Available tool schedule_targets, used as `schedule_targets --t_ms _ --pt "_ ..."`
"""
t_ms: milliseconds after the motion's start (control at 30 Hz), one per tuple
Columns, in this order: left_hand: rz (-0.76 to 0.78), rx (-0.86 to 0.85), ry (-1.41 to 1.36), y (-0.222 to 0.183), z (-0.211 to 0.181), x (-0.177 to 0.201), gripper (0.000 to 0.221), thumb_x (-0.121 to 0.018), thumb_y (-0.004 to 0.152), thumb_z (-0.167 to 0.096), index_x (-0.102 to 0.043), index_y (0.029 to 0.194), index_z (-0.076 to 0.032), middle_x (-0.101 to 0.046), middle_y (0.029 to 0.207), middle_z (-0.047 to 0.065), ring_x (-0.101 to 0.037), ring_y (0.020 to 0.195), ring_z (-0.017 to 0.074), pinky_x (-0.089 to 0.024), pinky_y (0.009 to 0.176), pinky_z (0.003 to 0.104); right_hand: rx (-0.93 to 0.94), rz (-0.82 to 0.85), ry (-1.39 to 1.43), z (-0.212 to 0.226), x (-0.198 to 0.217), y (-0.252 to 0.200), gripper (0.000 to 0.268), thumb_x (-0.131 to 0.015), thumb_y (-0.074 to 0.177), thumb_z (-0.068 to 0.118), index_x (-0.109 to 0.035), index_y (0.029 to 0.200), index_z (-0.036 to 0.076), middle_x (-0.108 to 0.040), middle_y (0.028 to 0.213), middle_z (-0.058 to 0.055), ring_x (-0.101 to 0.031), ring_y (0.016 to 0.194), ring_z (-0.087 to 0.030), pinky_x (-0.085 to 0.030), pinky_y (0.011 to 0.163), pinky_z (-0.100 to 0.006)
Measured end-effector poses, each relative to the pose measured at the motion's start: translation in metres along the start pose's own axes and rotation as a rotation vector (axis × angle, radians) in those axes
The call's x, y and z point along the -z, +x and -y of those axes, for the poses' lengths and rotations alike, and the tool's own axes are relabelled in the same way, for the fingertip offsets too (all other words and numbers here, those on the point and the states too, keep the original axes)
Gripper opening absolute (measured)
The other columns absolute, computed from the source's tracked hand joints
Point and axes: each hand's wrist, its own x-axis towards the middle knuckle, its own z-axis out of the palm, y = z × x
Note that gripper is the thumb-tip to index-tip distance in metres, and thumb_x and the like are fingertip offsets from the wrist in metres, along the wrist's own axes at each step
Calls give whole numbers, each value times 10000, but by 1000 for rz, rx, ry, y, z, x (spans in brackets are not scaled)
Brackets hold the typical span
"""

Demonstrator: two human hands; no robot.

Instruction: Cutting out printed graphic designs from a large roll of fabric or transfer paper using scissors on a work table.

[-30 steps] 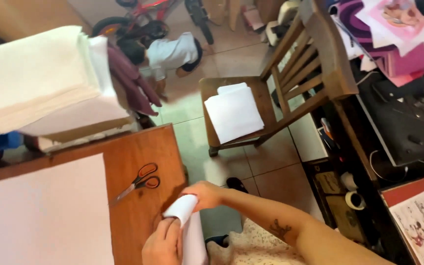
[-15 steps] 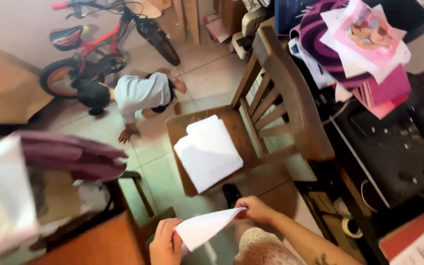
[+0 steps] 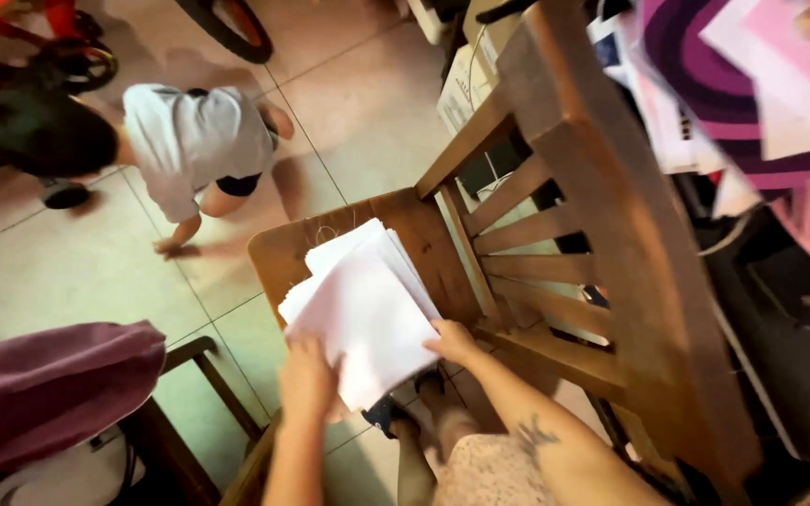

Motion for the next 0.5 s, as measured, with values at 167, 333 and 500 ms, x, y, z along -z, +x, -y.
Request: schedule_targets --t_ms 167,333,500 --pt "150 -97 -126 -83 24 -130 486 -804 818 -346 -677 1226 -113 -750 1057 158 -746 989 361 -602 857 495 -200 -56 -29 22 -7 24 584 -831 781 484 -757 1113 9 -773 1084 -172 -722 1104 -347 -592 892 -464" --pt "624 209 -144 -193 72 -274 515 -654 894 -598 -517 1385 -524 -529 1468 -177 -509 1398 55 -498 1117 306 -309 -159 -75 74 10 7 683 -617 885 722 -758 1133 102 -774 1052 -169 -726 1082 -359 -595 886 -482" --pt "332 218 -282 -263 101 -360 450 -688 797 -625 -631 1232 -525 -649 1199 -233 -669 1094 -8 -566 966 229 -210 -231 -54 113 9 42 660 -642 893 675 -708 1221 106 -736 1159 -214 -683 1164 -388 -551 969 -506"
